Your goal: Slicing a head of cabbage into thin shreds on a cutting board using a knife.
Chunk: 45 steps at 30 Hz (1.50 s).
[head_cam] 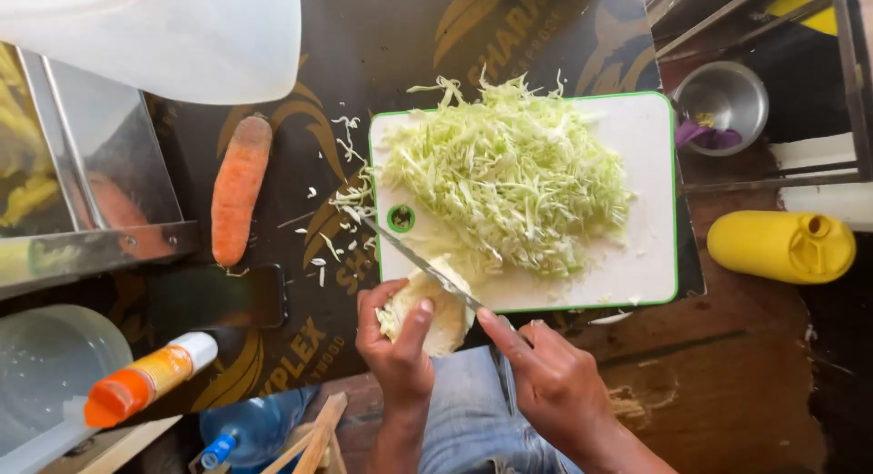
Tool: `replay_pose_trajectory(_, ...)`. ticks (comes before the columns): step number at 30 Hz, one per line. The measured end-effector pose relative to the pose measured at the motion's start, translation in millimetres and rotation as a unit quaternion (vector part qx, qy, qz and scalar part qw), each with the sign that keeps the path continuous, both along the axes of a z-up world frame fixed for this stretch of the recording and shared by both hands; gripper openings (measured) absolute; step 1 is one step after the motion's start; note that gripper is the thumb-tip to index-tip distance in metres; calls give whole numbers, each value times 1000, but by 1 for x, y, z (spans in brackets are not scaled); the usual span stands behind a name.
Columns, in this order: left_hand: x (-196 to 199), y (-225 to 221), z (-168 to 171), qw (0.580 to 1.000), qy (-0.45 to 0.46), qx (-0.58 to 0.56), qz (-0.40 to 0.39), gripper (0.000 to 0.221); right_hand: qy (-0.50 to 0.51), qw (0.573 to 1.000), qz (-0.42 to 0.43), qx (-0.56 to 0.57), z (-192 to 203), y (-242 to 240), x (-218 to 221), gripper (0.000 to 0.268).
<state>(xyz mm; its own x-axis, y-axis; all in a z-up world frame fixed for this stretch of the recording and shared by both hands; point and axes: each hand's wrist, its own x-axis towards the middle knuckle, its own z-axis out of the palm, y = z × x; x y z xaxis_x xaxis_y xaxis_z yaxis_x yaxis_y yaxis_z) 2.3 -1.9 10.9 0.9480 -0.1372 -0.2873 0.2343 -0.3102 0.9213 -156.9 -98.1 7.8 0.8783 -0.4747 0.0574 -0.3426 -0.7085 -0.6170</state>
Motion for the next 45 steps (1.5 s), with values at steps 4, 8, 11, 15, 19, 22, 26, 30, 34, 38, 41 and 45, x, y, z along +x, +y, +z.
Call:
replay_pose_trajectory(4,1,7,-13,998,23,-58,18,25,124,992,0,-21,-26,-11,-27,77)
replay_pose_trajectory(8,-4,4,-12,999,-14,-35,-11,23,21,1000,-1,2,-4,-4,-10,67)
replay_pose_trajectory(11,4,4,-12,999,-27,-34,-10,24,59,998,5,-10,-32,-11,-28,72)
replay_pose_trajectory(15,0,7,-13,999,-18,-39,-10,23,12,1000,17,19,-6,-14,-14,69)
replay_pose_trajectory(19,6,0,-10,999,-27,-25,-24,26,-11,999,30,-14,-11,-13,-6,59)
replay_pose_trajectory(22,0,8,-7,999,-28,-36,-28,25,27,998,36,-35,-8,-12,-16,63)
replay_pose_trajectory(26,10,-4,-17,999,3,-44,-14,27,10,998,30,-54,-16,-23,0,64)
replay_pose_trajectory(30,6,2,-7,997,40,-61,1,26,84,993,31,-75,-42,-20,-40,79)
replay_pose_trajectory(34,-1,11,-13,998,34,-49,13,24,30,999,0,-30,-9,-6,-13,56)
replay_pose_trajectory(38,12,-4,-18,998,2,-58,-13,29,37,999,20,-27,-40,-20,-21,64)
replay_pose_trajectory(41,5,7,-14,999,-5,-53,-7,26,60,997,34,-33,-16,-18,-19,63)
replay_pose_trajectory(45,6,1,-19,999,-22,-33,-10,30,-14,999,39,-13,-13,-11,2,60)
